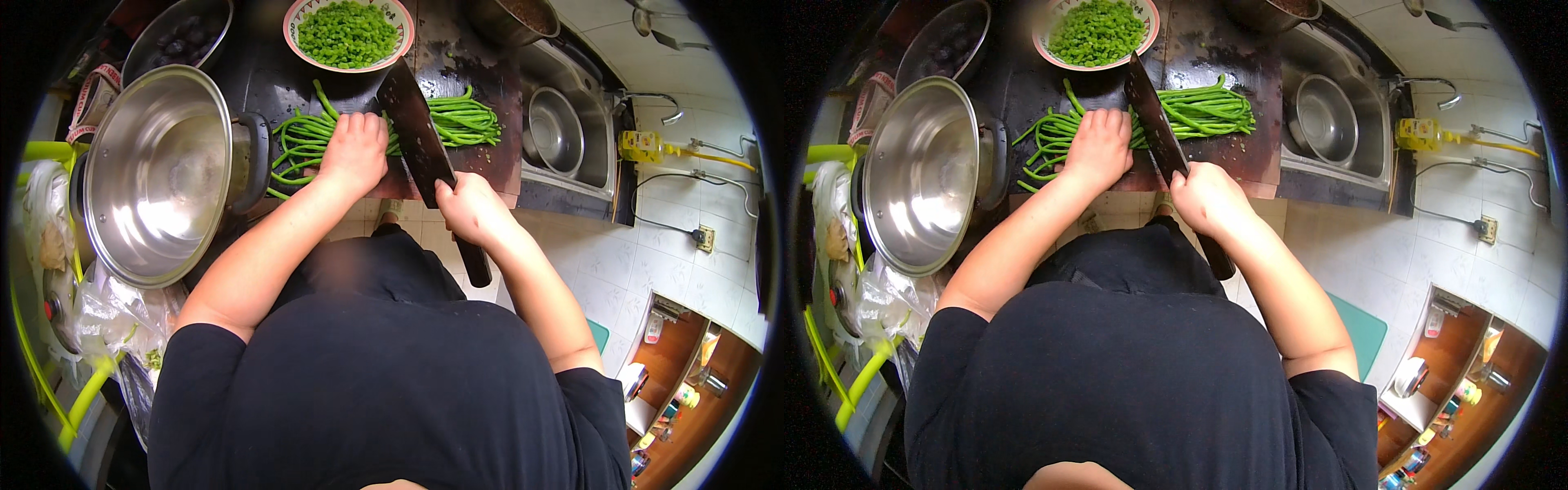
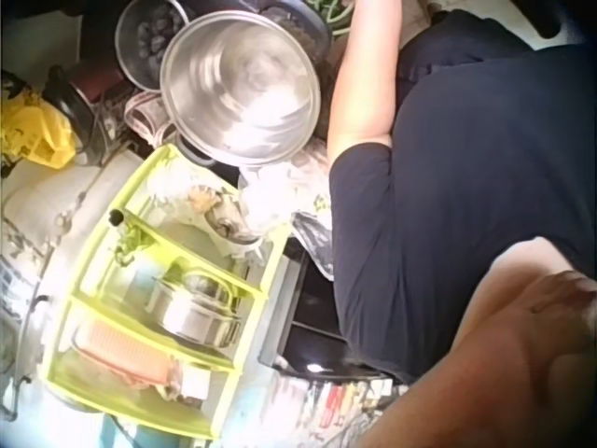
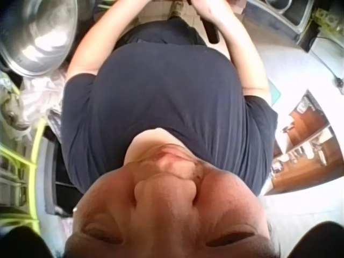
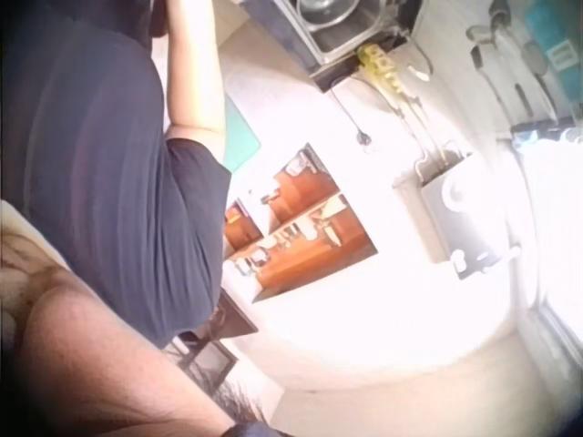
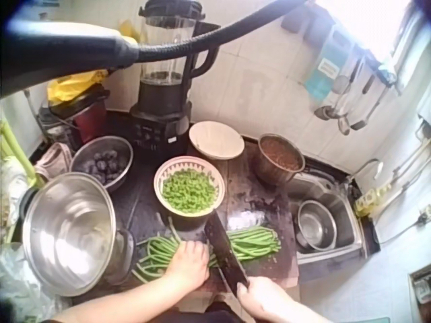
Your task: The person chops green beans into small pieces on a wooden cutting board using a large cleaver. They repeatedly gather the beans into a pile, slice them, and transfer the chopped pieces into a nearby bowl.
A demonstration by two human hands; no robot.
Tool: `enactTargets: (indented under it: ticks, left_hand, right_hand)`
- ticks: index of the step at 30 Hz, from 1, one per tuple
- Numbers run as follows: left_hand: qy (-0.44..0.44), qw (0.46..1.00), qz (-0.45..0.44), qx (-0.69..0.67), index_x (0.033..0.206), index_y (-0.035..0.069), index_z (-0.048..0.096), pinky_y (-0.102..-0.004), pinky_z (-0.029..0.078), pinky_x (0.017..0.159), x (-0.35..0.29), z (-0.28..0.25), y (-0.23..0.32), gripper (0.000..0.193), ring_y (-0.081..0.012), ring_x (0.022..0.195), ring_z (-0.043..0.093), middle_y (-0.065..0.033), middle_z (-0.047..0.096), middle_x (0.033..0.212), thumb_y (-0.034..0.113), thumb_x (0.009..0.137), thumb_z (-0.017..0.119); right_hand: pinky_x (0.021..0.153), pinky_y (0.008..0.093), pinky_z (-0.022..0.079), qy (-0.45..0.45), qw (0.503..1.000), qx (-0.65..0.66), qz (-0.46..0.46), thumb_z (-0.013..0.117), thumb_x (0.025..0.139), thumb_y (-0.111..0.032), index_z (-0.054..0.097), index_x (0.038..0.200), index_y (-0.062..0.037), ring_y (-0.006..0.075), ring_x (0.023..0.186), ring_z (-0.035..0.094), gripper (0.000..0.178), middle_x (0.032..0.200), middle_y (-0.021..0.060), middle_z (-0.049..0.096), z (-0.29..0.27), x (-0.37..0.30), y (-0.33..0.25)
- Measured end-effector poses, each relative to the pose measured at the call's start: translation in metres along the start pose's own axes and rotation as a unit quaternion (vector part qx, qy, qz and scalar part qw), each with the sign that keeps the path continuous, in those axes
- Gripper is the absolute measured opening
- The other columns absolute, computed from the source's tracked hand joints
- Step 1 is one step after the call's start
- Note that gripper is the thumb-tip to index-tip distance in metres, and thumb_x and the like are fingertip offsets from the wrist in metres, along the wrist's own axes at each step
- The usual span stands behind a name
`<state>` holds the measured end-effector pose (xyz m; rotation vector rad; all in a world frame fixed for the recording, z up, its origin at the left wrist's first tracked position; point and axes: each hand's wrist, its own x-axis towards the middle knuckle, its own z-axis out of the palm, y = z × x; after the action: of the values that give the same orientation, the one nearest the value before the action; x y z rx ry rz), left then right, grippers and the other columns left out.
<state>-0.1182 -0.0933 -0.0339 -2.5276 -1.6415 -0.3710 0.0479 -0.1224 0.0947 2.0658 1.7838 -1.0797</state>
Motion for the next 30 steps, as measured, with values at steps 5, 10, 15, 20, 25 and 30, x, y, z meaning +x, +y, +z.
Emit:
enactTargets:
  ticks: [5,10,15,20,25,30]
  left_hand:
    - [0.009,1.0,-0.02,-0.019,0.096,0.003,0.055,-0.0347,0.04,0.08,-0.001,0.0,-0.001,0.039,-0.0246,0.089,0.049,-0.009,0.05,0.089,0.023,0.066,0.066]
    - [-0.004,0.998,-0.041,-0.037,0.098,0.003,0.055,-0.0364,0.041,0.082,0.001,-0.002,-0.004,0.04,-0.0258,0.089,0.05,-0.0095,0.05,0.09,0.023,0.066,0.067]
    - [-0.05,0.998,-0.03,-0.025,0.097,0.002,0.055,-0.0372,0.042,0.083,-0.001,-0.007,-0.01,0.047,-0.0271,0.09,0.052,-0.0105,0.053,0.091,0.023,0.061,0.075]
    - [-0.123,0.991,-0.024,-0.053,0.104,0.0,0.054,-0.0397,0.043,0.086,-0.006,-0.024,-0.019,0.054,-0.0299,0.095,0.054,-0.0142,0.055,0.095,0.021,0.06,0.077]
    - [-0.179,0.965,0.002,-0.193,0.123,-0.009,0.044,-0.0421,0.039,0.095,-0.004,-0.049,-0.037,0.083,-0.0388,0.107,0.049,-0.0239,0.052,0.112,0.029,0.058,0.079]
    - [-0.224,0.949,-0.09,-0.205,0.102,-0.011,0.053,-0.0434,0.043,0.09,0.014,-0.055,-0.022,0.077,-0.0409,0.099,0.054,-0.0266,0.057,0.101,0.047,0.06,0.08]
  right_hand:
    - [0.085,0.0441,0.047,0.004,1.0,0.011,0.009,0.045,0.089,-0.031,0.064,0.1,-0.0007,0.0404,0.094,0.06,0.037,0.093,0.0262,0.063,0.008,0.007,0.008]
    - [0.084,0.044,0.047,0.001,1.0,0.027,0.014,0.045,0.089,-0.03,0.065,0.101,-0.0017,0.0399,0.093,0.061,0.037,0.092,0.0262,0.063,0.013,-0.002,0.016]
    - [0.085,0.0439,0.047,-0.001,1.0,-0.005,0.009,0.045,0.088,-0.028,0.065,0.1,-0.0014,0.0391,0.094,0.061,0.035,0.095,0.026,0.063,0.012,-0.007,0.008]
    - [0.085,0.0443,0.047,0.013,0.999,-0.03,-0.025,0.045,0.088,-0.028,0.064,0.098,0.0014,0.0392,0.093,0.061,0.037,0.094,0.026,0.063,0.011,-0.01,0.007]
    - [0.085,0.044,0.047,0.011,0.999,-0.008,-0.038,0.045,0.087,-0.028,0.065,0.097,0.0009,0.0396,0.093,0.061,0.037,0.093,0.0258,0.064,0.008,-0.007,0.014]
    - [0.086,0.0437,0.047,0.004,0.999,0.007,-0.031,0.045,0.087,-0.03,0.065,0.096,0.0003,0.039,0.093,0.061,0.037,0.093,0.025,0.064,0.007,-0.006,0.018]
